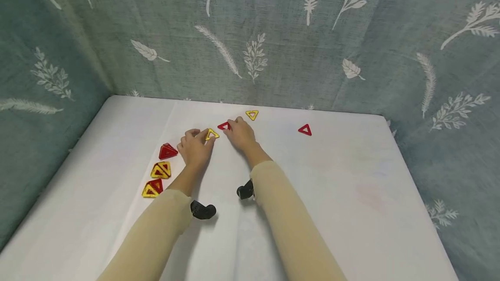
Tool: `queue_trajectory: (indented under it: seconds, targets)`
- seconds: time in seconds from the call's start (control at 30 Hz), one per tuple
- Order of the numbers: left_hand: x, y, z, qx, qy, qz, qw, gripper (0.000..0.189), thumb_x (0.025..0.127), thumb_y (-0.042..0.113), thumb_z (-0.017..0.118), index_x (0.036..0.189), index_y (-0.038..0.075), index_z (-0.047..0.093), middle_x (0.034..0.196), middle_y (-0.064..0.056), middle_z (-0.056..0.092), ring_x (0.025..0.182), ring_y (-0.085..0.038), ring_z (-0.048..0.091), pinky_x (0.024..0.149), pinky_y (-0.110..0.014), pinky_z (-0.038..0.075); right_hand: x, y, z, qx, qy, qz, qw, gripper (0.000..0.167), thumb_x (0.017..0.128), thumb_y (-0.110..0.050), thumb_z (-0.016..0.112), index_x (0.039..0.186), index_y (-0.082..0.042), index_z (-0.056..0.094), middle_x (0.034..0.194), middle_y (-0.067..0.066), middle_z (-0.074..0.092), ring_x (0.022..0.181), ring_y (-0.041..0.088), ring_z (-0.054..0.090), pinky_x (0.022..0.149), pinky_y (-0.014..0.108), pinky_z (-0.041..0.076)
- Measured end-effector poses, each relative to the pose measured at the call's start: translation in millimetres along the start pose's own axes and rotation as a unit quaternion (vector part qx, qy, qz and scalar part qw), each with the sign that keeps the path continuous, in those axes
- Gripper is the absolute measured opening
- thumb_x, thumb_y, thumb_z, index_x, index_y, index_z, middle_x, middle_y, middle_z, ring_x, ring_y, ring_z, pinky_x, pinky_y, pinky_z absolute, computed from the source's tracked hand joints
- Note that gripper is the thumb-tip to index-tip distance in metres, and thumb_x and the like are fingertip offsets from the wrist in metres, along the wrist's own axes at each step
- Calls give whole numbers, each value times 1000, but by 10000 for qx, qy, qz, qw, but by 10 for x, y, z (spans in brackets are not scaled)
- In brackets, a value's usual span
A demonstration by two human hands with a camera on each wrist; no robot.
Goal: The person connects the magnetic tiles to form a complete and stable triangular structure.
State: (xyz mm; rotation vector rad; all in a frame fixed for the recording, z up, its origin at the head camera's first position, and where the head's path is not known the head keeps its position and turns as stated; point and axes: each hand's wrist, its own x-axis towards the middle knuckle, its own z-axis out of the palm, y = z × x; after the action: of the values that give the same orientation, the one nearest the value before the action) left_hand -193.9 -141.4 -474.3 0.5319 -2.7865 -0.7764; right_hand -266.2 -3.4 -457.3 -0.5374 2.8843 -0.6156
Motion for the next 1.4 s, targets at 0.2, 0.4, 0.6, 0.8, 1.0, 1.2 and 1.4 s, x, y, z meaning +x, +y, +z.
queue_trajectory:
  seconds: [0.2,0.4,0.6,0.8,1.0,1.2,1.4]
  targets:
    - [-21,0,-8,16,-188,316,9993,45,91,42,57,131,23,58,134,-9,44,120,-29,39,98,-47,24,-50,28,-39,13,-141,-139,9998,41,100,-24,44,140,-14,47,117,10,50,102,22,54,90,35,44]
    - [-49,-19,-3,90,-351,573,9977,44,91,42,57,130,22,59,135,-9,44,119,-30,39,97,-47,25,-146,58,46,-157,149,-301,9993,41,100,-26,45,139,-15,49,116,9,52,99,21,55,88,34,44]
    - [-43,-17,-19,101,-409,539,9977,46,92,43,56,132,22,57,137,-9,42,121,-29,38,98,-47,25,-238,62,75,-250,416,-479,9977,41,98,-26,50,138,-15,49,121,11,51,103,24,54,90,37,43]
    - [-37,-10,-21,100,-554,648,9963,51,90,45,58,134,19,54,139,-9,41,124,-30,36,100,-48,24,-327,118,140,59,854,-553,9948,39,94,-30,57,130,-15,58,121,10,53,108,26,52,93,39,41]
    - [-48,-18,-11,156,-663,691,9953,57,87,50,60,135,20,53,140,-10,40,125,-32,35,101,-49,23,-396,142,177,392,1082,-500,9921,34,90,-33,63,119,-15,65,119,9,56,108,25,53,93,39,41]
    - [-65,-36,-7,123,-814,827,9932,56,86,51,61,135,23,53,140,-10,39,125,-31,34,102,-49,21,-439,139,179,806,1041,-120,9912,27,89,-30,65,111,-15,68,117,6,57,108,23,53,93,37,43]
    - [-79,-41,-3,29,-887,978,9912,56,86,49,62,135,24,54,136,-11,41,122,-31,35,102,-49,21,-480,156,168,1038,1110,-56,9884,25,88,-29,67,107,-13,69,112,5,58,104,21,53,90,36,44]
